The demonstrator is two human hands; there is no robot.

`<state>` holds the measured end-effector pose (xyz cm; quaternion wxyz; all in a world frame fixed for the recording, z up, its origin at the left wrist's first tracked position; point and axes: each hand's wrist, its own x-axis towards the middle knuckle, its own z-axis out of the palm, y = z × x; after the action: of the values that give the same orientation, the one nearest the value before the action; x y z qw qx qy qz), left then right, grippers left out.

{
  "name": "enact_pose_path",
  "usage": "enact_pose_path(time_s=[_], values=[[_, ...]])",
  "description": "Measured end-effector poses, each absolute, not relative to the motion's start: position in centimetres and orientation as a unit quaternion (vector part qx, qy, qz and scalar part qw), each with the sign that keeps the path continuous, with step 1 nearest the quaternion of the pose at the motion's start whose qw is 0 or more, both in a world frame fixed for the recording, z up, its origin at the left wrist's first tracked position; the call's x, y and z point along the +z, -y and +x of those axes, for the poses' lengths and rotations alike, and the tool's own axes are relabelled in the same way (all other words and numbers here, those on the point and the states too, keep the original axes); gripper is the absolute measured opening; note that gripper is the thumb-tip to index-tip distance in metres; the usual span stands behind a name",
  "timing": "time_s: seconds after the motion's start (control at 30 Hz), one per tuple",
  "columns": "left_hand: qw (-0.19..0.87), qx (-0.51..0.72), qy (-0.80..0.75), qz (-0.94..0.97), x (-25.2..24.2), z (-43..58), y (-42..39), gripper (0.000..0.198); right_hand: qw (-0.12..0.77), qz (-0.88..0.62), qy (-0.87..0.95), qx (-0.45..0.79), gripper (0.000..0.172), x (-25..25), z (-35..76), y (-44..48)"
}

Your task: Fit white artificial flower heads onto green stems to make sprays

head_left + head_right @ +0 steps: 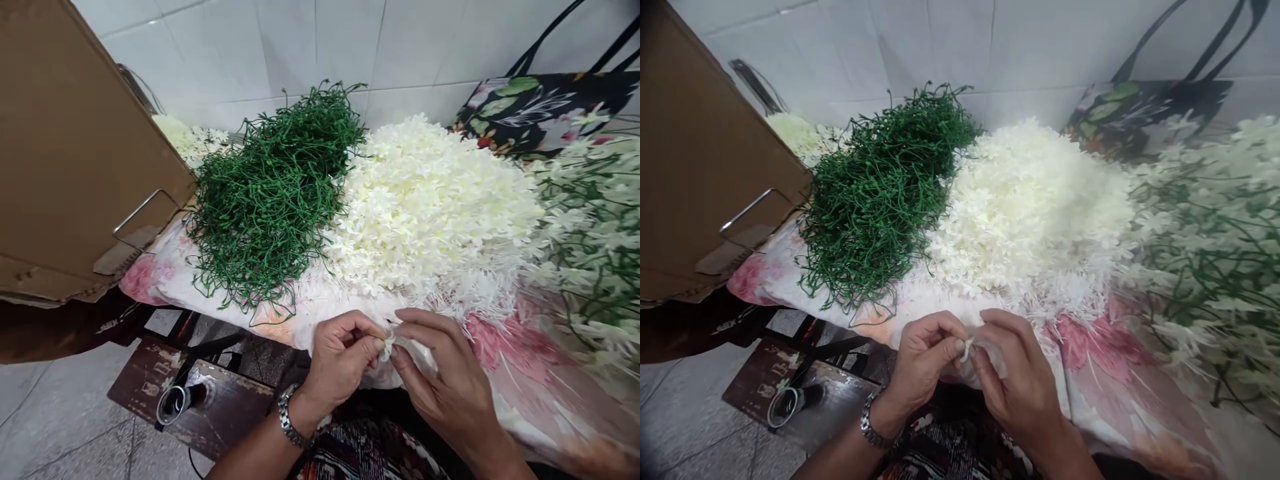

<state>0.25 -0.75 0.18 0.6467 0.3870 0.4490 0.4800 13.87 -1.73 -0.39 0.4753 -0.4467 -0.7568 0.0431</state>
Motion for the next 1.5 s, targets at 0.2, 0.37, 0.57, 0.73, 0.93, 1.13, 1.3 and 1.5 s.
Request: enact_pose_path(time_s=[0.2, 0.37, 0.57, 0.73, 0.93, 1.13, 1.3, 1.5], values=[[0.585, 0.462, -0.462, 0.481, 0.6, -0.3, 1.0, 0.01, 0.449, -0.401, 0.793, 0.098, 0.016, -0.8, 14.1, 1.2], [0.232, 0.476, -0.508, 0.679, 0.6, -4.2, 2.2, 0.016, 0.444, -0.424, 0.785, 0.084, 0.011, -1.2, 14.8, 1.1], [-0.072, 0.334, -0.698, 0.629, -1.0, -11.1, 2.8, 0.01, 0.443, -0.435, 0.782, 0.056, 0.013, -1.5, 15.0, 1.1], [-0.06, 0.263, -0.742, 0.613, -1.4, -11.8, 2.1, 0.011, 0.441, -0.439, 0.781, 0.051, 0.014, -1.2, 14.7, 1.0], [-0.012, 0.298, -0.746, 0.595, -0.8, -11.6, 2.5, 0.017, 0.446, -0.433, 0.782, 0.049, 0.008, -1.3, 14.9, 1.1], [0.058, 0.357, -0.719, 0.594, 0.6, -10.1, 4.0, 0.013, 0.457, -0.434, 0.774, 0.062, 0.009, -1.2, 14.8, 0.9], [0.212, 0.404, -0.667, 0.59, 1.0, -6.9, 4.2, 0.014, 0.47, -0.431, 0.756, 0.144, 0.011, -0.2, 14.6, 1.4], [0.356, 0.394, -0.609, 0.589, 0.5, -4.0, 3.9, 0.017, 0.455, -0.375, 0.767, 0.255, 0.01, 1.5, 14.5, 2.6]])
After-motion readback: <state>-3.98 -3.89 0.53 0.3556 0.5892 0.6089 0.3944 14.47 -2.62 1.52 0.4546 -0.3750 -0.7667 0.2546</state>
